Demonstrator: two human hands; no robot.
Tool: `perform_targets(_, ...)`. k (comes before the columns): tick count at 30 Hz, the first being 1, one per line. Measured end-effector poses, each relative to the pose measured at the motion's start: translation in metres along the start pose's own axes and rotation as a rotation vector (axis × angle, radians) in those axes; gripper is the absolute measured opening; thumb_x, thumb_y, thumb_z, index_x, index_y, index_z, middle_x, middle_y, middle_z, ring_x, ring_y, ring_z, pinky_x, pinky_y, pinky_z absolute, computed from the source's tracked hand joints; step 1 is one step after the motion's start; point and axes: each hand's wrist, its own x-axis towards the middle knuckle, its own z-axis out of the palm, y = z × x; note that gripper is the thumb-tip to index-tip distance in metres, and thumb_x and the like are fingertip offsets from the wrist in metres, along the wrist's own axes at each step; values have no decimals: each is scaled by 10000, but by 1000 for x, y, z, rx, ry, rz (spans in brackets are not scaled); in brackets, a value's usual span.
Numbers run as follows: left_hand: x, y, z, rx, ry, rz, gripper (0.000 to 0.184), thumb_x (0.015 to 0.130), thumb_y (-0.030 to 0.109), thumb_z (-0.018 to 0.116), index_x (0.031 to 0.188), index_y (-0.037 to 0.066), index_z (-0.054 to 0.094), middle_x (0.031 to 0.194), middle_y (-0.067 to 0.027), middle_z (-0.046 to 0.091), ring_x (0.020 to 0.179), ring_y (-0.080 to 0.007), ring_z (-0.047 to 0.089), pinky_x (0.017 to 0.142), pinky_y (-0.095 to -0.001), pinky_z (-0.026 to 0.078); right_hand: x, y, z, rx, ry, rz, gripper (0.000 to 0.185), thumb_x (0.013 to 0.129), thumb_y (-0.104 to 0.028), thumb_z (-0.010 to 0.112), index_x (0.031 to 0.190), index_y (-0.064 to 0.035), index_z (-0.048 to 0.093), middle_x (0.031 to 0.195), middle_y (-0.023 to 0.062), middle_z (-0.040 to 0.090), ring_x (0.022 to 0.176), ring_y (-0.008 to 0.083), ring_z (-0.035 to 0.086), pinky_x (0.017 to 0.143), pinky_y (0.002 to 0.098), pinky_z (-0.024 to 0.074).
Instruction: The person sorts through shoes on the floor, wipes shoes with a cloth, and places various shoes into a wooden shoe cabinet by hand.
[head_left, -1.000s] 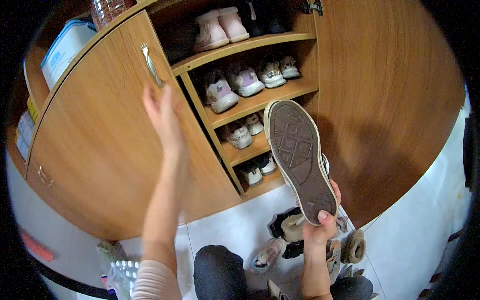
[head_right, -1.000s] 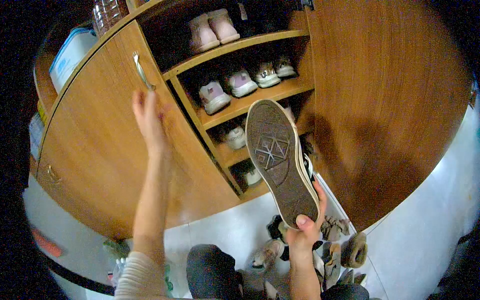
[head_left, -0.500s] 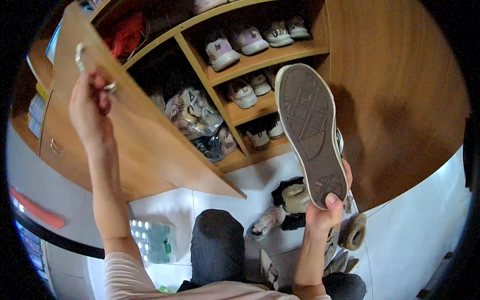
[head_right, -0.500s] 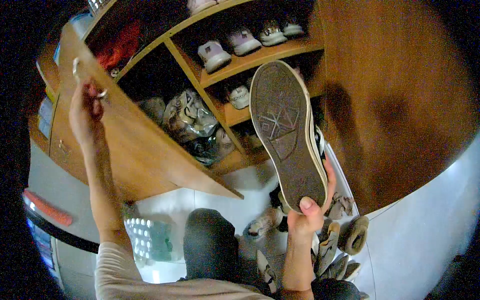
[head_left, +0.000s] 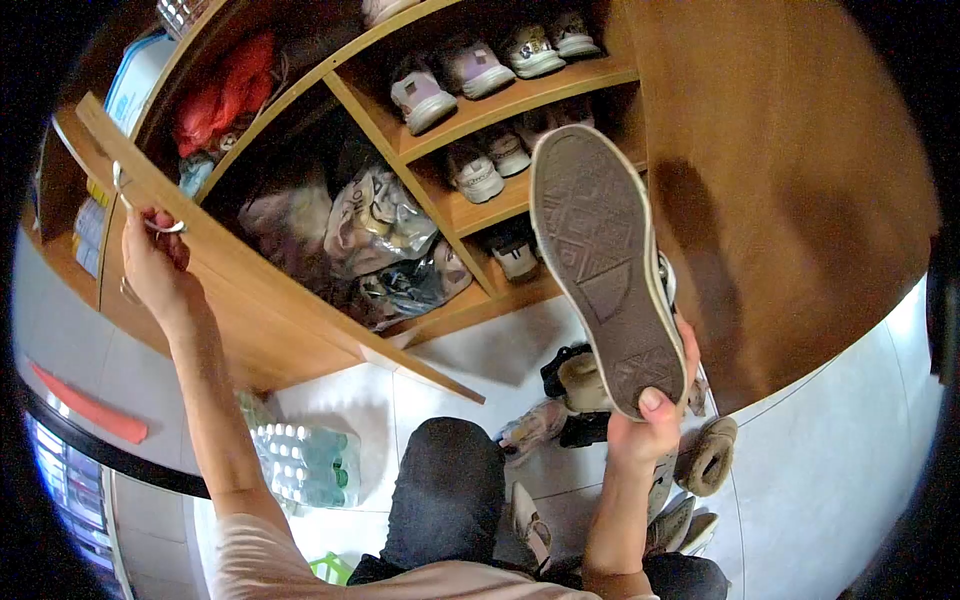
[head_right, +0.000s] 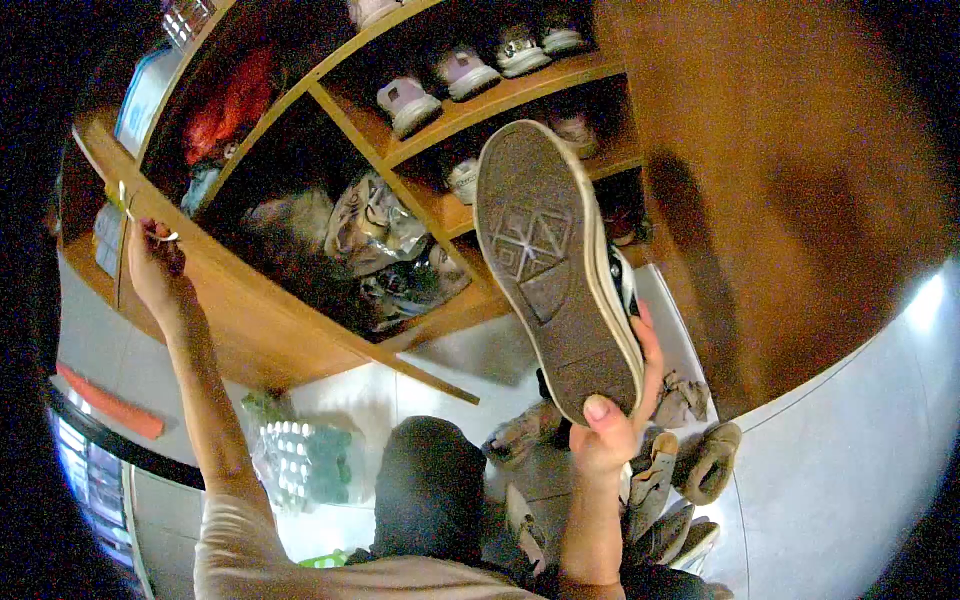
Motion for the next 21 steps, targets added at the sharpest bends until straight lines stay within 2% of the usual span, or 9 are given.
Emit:
perform_targets(1,-2,2,-3,7,47,1,199,906,249,453,849,75,531,666,-2,527,469,-47,379,396,-172,239,0,0,1,0,2,-2,828,565,-263,631,1271,27,310,1201,189,452,1113,300,461,973,387,355)
perform_targets(2,0,1,-16,61,-39,37,207,908,256,449,850,76,531,666,2,525,483,-51,397,410,-175,259,-1,1,4,17,-12,24,832,561,-261,632,1271,28,309,1198,190,454,1114,299,460,973,386,355)
perform_targets(7,0,4,-33,57,-48,55,220,910,270,446,849,75,528,662,11,513,531,-50,421,448,-181,293,-9,16,9,3,-45,143,837,550,-285,608,1267,33,316,1193,187,460,1115,294,463,964,381,359)
perform_targets(8,-1,3,-30,21,-63,40,222,911,273,446,852,76,530,662,12,511,534,-49,419,453,-183,296,-12,20,4,19,-88,182,810,537,-273,633,1256,-4,374,1384,192,255,1238,305,335,1025,388,263)
perform_targets(13,3,0,-40,-57,-82,42,223,912,279,443,863,80,531,672,17,508,550,-46,422,470,-185,298,-20,31,4,-60,-171,207,784,534,-264,624,1239,-2,402,1392,187,244,1248,295,320,1032,381,247)
perform_targets(15,3,0,-51,-31,-18,36,218,913,283,441,870,89,532,677,23,508,563,-43,425,478,-182,297,-25,36,10,-61,-197,230,777,537,-263,622,1236,-2,406,1393,185,240,1250,291,316,1033,380,243)
perform_targets(19,1,3,-74,-125,-86,47,219,927,270,410,865,98,531,691,34,513,580,-31,434,473,-180,283,-38,49,27,-70,-260,304,769,539,-257,620,1236,-11,410,1387,187,233,1257,285,297,1034,373,229)
perform_targets(20,11,-3,-95,-168,-112,34,243,932,259,399,951,64,543,802,1,559,687,-69,511,560,-196,379,-41,54,28,-96,-292,300,759,540,-255,619,1230,-12,419,1388,190,230,1261,289,291,1034,377,225)
perform_targets(21,7,2,-101,-168,-104,36,243,932,259,399,951,64,543,802,1,559,687,-69,511,560,-196,379,-44,61,28,-121,-323,292,749,541,-253,618,1224,-13,428,1388,193,228,1264,293,285,1034,380,222)
